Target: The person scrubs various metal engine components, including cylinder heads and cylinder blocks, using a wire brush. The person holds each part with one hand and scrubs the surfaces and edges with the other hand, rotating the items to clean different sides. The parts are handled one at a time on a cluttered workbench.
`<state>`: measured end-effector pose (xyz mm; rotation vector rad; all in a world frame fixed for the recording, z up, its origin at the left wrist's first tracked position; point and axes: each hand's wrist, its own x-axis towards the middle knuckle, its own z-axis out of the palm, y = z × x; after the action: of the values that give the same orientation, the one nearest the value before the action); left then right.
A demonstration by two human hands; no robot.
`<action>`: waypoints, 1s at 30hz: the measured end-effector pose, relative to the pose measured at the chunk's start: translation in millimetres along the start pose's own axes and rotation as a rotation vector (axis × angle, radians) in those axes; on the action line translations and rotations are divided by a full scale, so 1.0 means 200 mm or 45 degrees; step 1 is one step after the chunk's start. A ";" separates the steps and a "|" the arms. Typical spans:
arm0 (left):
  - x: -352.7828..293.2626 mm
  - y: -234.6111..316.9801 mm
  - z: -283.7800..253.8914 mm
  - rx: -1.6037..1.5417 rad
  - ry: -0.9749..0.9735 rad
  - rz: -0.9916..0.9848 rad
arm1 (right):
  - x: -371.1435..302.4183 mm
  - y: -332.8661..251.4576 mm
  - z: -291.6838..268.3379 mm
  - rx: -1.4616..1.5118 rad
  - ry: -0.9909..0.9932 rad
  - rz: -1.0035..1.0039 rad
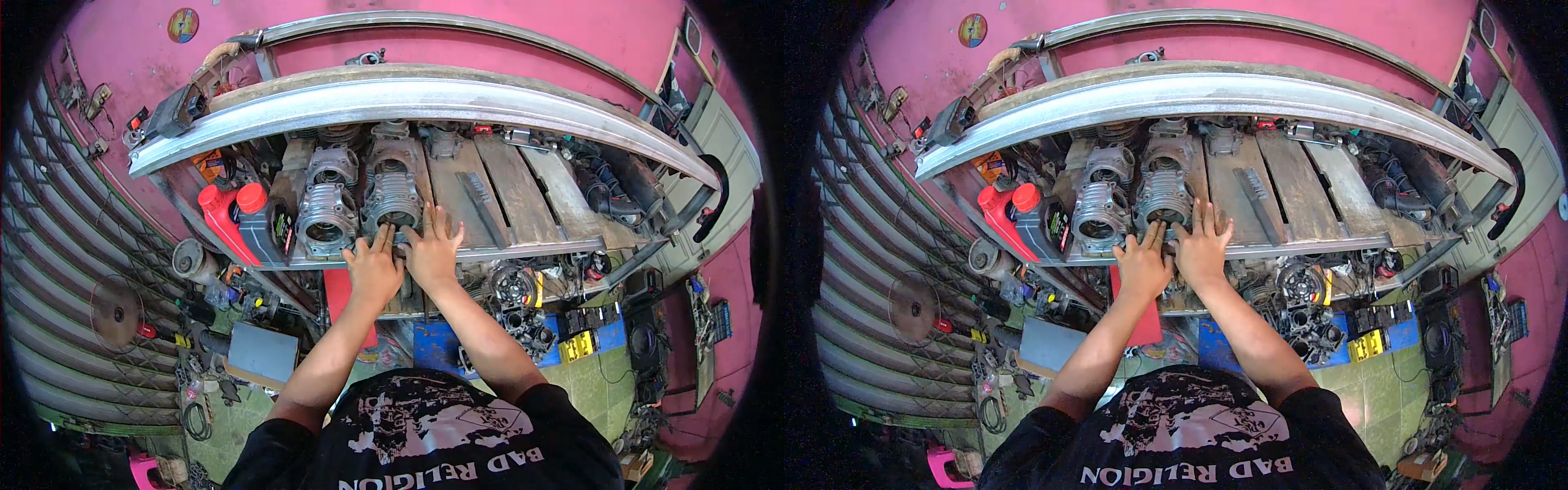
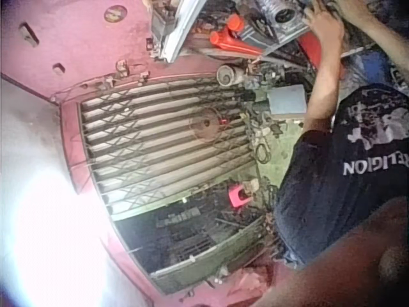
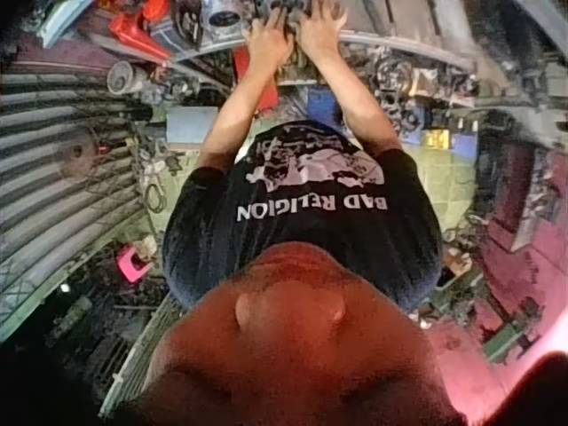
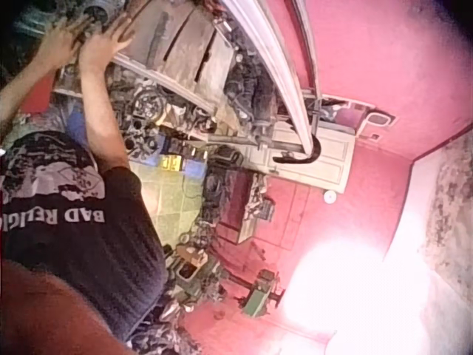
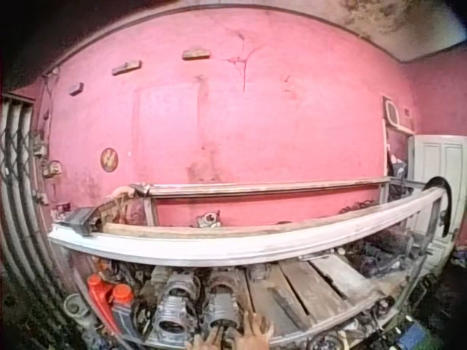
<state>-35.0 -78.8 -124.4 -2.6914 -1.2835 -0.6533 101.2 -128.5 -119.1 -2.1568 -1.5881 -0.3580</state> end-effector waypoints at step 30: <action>-1.66 -0.71 0.87 -0.352 -0.916 -0.164 | -2.83 0.67 0.24 0.147 -0.657 1.806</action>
<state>-268.0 -181.3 -433.8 -3.2412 -1.6060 0.1935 50.8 -611.4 -442.3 -2.7442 0.0757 0.7432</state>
